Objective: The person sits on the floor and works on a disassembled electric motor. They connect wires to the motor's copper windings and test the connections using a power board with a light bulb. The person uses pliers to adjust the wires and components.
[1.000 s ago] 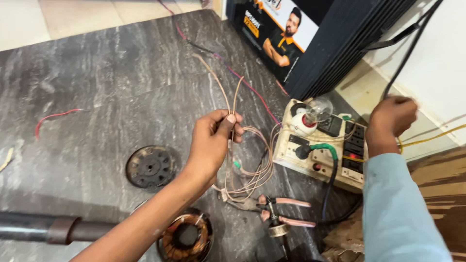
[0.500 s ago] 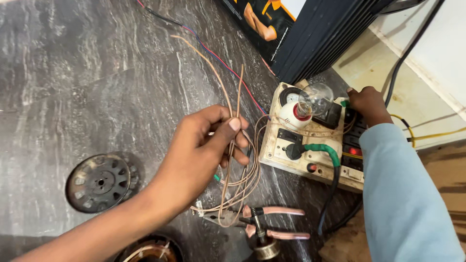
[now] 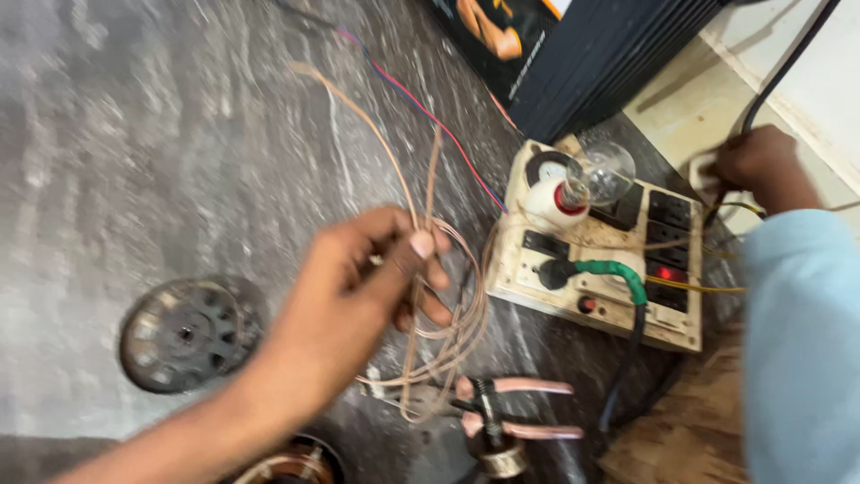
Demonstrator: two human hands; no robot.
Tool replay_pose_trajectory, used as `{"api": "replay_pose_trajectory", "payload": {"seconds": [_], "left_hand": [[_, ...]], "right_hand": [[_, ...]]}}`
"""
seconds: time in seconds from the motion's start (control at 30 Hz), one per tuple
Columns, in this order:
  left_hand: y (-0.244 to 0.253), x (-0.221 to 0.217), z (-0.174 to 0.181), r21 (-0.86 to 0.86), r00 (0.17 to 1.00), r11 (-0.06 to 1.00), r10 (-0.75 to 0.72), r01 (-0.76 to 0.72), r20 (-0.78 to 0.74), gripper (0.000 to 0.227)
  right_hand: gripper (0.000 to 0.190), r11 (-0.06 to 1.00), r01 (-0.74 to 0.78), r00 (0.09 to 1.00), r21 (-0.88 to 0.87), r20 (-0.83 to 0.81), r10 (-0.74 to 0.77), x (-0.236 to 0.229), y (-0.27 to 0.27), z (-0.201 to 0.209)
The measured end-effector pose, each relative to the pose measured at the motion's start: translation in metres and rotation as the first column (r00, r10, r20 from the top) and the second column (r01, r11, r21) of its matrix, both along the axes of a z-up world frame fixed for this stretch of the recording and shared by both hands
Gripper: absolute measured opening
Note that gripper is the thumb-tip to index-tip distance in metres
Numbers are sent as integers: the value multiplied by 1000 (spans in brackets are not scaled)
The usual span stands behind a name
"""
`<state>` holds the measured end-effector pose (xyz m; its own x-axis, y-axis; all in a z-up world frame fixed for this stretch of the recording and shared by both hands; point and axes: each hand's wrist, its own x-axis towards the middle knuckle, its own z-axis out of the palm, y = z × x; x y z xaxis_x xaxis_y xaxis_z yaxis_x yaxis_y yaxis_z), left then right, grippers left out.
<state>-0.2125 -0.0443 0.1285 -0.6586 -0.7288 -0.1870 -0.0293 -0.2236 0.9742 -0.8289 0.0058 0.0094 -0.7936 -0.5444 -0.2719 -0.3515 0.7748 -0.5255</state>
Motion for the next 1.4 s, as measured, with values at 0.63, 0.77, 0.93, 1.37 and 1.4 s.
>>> {"api": "replay_pose_trajectory", "payload": {"seconds": [0.63, 0.77, 0.93, 1.37, 1.4], "left_hand": [[4, 13, -8, 46, 1000, 999, -14, 14, 11, 23], [6, 18, -5, 24, 1000, 999, -26, 26, 15, 23], [7, 22, -2, 53, 999, 998, -28, 26, 43, 24], [8, 57, -22, 88, 997, 994, 59, -64, 58, 26], [9, 60, -23, 81, 996, 995, 60, -65, 66, 26]], "right_hand": [[21, 991, 39, 999, 128, 19, -42, 55, 33, 34], [22, 981, 63, 998, 184, -22, -60, 65, 32, 36], [27, 946, 14, 985, 323, -166, 42, 53, 33, 29], [33, 889, 48, 969, 455, -237, 69, 33, 19, 11], [33, 880, 80, 984, 468, -178, 5, 37, 17, 10]]}}
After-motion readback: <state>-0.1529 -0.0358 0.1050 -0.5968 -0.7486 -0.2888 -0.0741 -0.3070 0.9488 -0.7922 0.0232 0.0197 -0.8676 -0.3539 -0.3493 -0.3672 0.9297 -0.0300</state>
